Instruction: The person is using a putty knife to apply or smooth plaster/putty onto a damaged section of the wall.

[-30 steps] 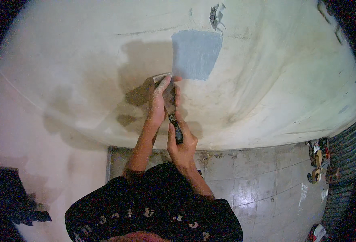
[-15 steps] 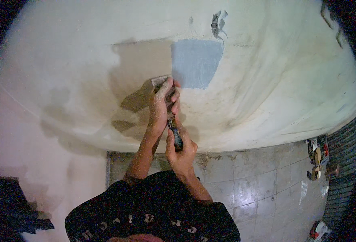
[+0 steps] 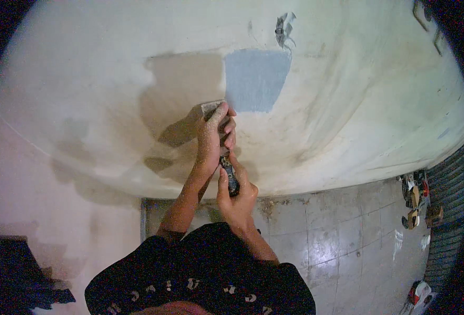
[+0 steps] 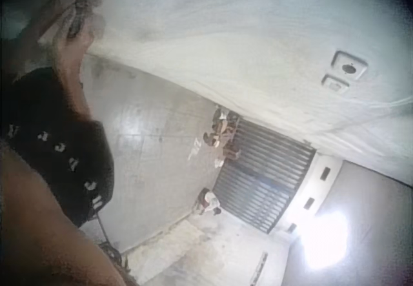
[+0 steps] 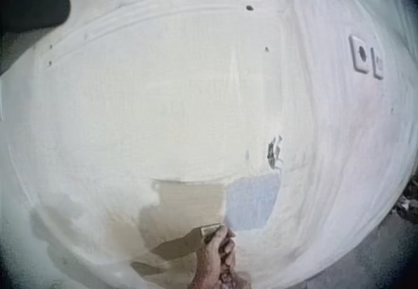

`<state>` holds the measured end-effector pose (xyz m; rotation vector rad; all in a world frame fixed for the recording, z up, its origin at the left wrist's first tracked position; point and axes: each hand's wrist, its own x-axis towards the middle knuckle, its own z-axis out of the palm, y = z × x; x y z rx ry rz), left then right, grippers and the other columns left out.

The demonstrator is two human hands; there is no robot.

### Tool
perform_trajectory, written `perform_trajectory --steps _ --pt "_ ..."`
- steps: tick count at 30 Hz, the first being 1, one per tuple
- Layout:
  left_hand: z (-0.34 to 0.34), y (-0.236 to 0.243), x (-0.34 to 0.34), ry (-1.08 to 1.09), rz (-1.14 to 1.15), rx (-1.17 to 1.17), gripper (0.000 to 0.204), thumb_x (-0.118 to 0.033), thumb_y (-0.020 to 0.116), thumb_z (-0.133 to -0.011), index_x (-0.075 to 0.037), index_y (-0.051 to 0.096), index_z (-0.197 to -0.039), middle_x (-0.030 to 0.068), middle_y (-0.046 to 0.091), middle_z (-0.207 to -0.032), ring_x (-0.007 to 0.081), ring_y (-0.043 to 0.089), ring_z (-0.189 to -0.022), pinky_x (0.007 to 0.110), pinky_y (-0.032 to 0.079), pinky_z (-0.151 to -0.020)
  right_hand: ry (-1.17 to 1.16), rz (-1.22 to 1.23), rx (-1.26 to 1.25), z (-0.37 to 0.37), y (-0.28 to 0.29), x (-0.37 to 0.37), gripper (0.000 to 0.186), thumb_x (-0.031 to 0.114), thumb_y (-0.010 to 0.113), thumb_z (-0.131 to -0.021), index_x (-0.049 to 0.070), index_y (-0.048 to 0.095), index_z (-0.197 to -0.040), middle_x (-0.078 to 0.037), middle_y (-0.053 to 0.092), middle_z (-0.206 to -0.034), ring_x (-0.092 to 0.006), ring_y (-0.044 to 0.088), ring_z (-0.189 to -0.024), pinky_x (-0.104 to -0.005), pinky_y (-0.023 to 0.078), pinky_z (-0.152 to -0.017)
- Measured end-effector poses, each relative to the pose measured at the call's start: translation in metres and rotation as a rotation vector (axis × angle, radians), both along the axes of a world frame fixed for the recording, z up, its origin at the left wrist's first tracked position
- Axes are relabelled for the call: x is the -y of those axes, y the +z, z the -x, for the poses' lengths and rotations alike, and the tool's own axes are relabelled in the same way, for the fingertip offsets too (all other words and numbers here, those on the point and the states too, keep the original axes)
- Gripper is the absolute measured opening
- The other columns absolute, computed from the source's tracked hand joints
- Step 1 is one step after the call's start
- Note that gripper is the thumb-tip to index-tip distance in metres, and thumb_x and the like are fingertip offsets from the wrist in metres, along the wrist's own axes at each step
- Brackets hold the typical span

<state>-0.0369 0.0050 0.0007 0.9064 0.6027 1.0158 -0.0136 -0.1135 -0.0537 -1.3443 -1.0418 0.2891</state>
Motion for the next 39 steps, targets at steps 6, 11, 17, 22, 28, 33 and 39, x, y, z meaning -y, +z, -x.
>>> perform_trajectory --steps 6,11,17,22,28,33,39 --pt "0.002 0.000 -0.003 -0.019 -0.071 0.064 0.029 -0.032 0.056 -0.093 -0.005 0.054 -0.082 -0.0011 0.042 -0.054 0.0101 0.040 -0.035 0.025 0.029 -0.034 -0.046 -0.031 -0.004 0.006 0.012 -0.002 0.034 0.005 0.058 -0.091 -0.005 0.055 -0.123 -0.008 0.064 -0.086 -0.0052 0.048 -0.069 -0.0220 0.042 -0.061" --pt "-0.002 0.011 -0.005 -0.038 -0.001 0.086 0.029 -0.032 0.056 -0.093 -0.005 0.054 -0.082 -0.0010 0.042 -0.054 0.0101 0.040 -0.035 0.026 0.029 -0.034 -0.075 -0.036 0.099 0.000 0.016 -0.001 0.034 0.004 0.058 -0.090 -0.004 0.055 -0.123 -0.006 0.060 -0.077 -0.0044 0.043 -0.063 -0.0204 0.036 -0.056" --pt "-0.003 0.005 -0.003 -0.055 -0.005 0.094 0.029 -0.032 0.055 -0.094 -0.005 0.053 -0.084 -0.0013 0.041 -0.055 0.0101 0.038 -0.035 0.026 0.028 -0.034 -0.086 -0.154 0.149 0.000 0.004 -0.005 0.034 0.003 0.057 -0.091 -0.006 0.054 -0.123 -0.005 0.061 -0.075 -0.0051 0.047 -0.064 -0.0199 0.038 -0.056" --pt "-0.001 0.024 -0.006 -0.047 -0.082 0.127 0.030 -0.034 0.055 -0.094 -0.005 0.053 -0.086 -0.0014 0.041 -0.055 0.0097 0.038 -0.035 0.025 0.028 -0.034 -0.029 -0.067 0.003 0.004 0.025 -0.004 0.033 0.003 0.056 -0.091 -0.007 0.054 -0.122 -0.010 0.066 -0.083 -0.0084 0.055 -0.074 -0.0217 0.044 -0.066" --pt "-0.005 0.024 -0.009 -0.070 -0.088 0.145 0.031 -0.034 0.056 -0.093 -0.005 0.053 -0.085 -0.0014 0.041 -0.055 0.0105 0.039 -0.035 0.026 0.030 -0.034 -0.058 -0.143 0.110 0.001 0.020 -0.005 0.033 0.005 0.057 -0.092 -0.006 0.054 -0.122 -0.003 0.057 -0.070 -0.0050 0.045 -0.062 -0.0199 0.036 -0.055" --pt "-0.004 0.013 -0.009 -0.054 -0.019 0.122 0.029 -0.033 0.056 -0.093 -0.005 0.053 -0.084 -0.0015 0.042 -0.055 0.0105 0.039 -0.035 0.026 0.030 -0.034 -0.028 -0.047 0.046 0.002 0.019 -0.005 0.032 0.006 0.057 -0.092 -0.005 0.054 -0.123 -0.002 0.054 -0.067 -0.0033 0.042 -0.060 -0.0188 0.033 -0.053" --pt "0.001 0.022 -0.005 -0.052 -0.047 0.113 0.027 -0.031 0.056 -0.093 -0.006 0.053 -0.084 -0.0014 0.042 -0.055 0.0101 0.041 -0.035 0.026 0.030 -0.033 -0.074 -0.213 0.129 0.004 0.013 -0.009 0.032 0.006 0.057 -0.092 -0.004 0.054 -0.123 -0.003 0.057 -0.067 -0.0032 0.042 -0.060 -0.0198 0.033 -0.052"
